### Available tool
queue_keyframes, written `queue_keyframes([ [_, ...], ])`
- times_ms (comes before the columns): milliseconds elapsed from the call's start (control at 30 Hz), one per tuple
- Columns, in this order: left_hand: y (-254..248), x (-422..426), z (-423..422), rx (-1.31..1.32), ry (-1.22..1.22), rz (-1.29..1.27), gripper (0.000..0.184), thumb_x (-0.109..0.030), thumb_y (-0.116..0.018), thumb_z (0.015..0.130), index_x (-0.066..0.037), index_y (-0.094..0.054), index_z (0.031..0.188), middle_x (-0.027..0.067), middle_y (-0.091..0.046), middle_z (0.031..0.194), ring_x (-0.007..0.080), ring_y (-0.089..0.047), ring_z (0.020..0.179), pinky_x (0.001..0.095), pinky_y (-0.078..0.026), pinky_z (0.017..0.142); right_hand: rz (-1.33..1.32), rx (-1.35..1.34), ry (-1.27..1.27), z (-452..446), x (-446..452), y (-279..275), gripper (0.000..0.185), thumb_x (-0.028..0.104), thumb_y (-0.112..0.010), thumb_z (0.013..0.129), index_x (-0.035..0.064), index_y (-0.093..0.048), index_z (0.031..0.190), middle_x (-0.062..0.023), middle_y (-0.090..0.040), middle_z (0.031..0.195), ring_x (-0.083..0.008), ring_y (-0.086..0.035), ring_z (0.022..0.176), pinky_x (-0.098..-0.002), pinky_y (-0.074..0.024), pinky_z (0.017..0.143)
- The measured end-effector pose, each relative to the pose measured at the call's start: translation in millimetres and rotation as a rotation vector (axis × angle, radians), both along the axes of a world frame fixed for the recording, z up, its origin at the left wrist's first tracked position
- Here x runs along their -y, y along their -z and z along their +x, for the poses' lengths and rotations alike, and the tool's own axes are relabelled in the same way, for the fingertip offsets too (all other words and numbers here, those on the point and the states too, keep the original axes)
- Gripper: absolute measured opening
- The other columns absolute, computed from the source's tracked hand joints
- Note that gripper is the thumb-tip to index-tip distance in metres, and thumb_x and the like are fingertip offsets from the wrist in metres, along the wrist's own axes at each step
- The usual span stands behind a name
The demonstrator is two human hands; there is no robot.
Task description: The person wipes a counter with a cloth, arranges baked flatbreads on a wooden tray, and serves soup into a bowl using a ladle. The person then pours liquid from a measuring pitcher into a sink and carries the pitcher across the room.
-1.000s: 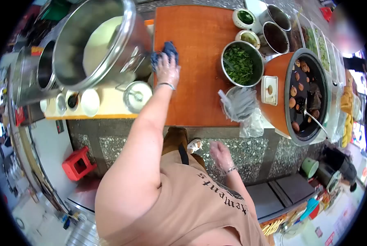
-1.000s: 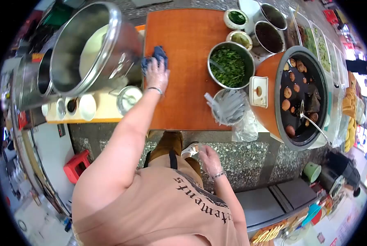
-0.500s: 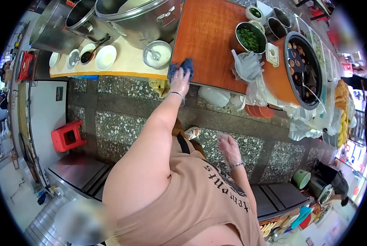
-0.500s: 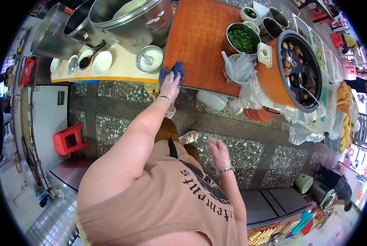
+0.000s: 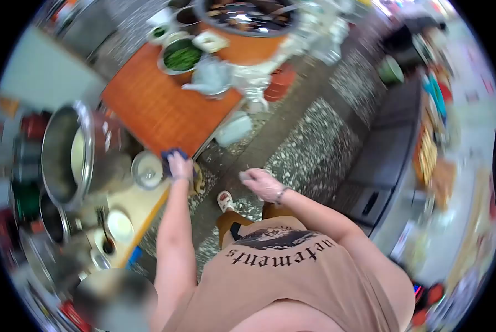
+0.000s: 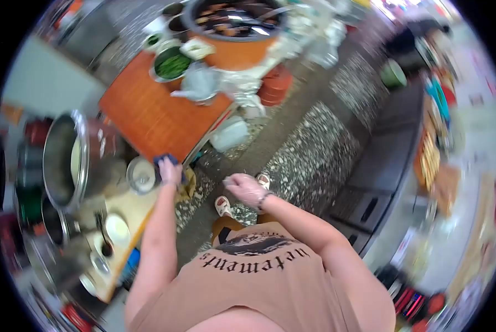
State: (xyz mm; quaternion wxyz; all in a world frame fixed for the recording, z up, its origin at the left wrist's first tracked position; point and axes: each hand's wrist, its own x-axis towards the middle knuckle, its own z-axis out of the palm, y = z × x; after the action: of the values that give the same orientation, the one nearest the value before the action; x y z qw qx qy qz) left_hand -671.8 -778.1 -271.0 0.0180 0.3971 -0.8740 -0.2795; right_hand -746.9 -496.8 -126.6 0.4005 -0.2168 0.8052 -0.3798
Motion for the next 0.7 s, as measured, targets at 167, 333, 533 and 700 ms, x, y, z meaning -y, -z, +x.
queue_keyframes([
  [167,-76.8,-141.8,25.8,-0.348,0.035,1.047,0.05,-0.016,-0.059,0.087,0.001,-0.045,0.131,0.0166,-0.056,0.122,0.0295,-0.056,0.111,0.0386,-0.045,0.094,-0.053,-0.109,0.243,40.5,-22.7,10.9,0.063,0.035,-0.067,0.083,-0.0049,-0.048,0.128,-0.0274,-0.056,0.12,-0.0369,-0.055,0.113,-0.0407,-0.0437,0.098],
  [333,-129.9,-240.1,29.2,-0.172,0.371,1.387,0.046,-0.007,-0.049,0.089,-0.007,-0.042,0.134,0.0129,-0.057,0.114,0.0231,-0.059,0.101,0.0341,-0.05,0.085,-0.06,0.135,0.525,70.4,-126.3,0.3,0.082,0.058,-0.066,0.076,-0.0076,-0.05,0.123,-0.0273,-0.057,0.121,-0.0362,-0.057,0.113,-0.0393,-0.0439,0.096],
  [533,-149.5,-361.3,-9.0,0.011,1.219,0.864,0.038,-0.007,-0.051,0.088,-0.004,-0.053,0.126,0.0075,-0.054,0.115,0.0202,-0.054,0.104,0.0298,-0.043,0.092,-0.196,0.167,0.949,111.0,-255.8,-44.1,0.065,0.026,-0.064,0.081,-0.0099,-0.043,0.131,-0.0223,-0.056,0.126,-0.0235,-0.053,0.115,-0.0342,-0.0425,0.099],
  [700,-157.0,-507.3,-34.9,0.377,1.236,1.137,0.043,-0.01,-0.052,0.092,-0.005,-0.044,0.134,0.005,-0.056,0.099,0.0122,-0.055,0.08,0.0255,-0.048,0.067,-0.325,0.015,1.464,158.6,-409.0,-39.1,0.037,0.026,-0.06,0.086,-0.0011,-0.057,0.111,-0.0116,-0.066,0.095,-0.0181,-0.061,0.082,-0.0343,-0.0506,0.075],
])
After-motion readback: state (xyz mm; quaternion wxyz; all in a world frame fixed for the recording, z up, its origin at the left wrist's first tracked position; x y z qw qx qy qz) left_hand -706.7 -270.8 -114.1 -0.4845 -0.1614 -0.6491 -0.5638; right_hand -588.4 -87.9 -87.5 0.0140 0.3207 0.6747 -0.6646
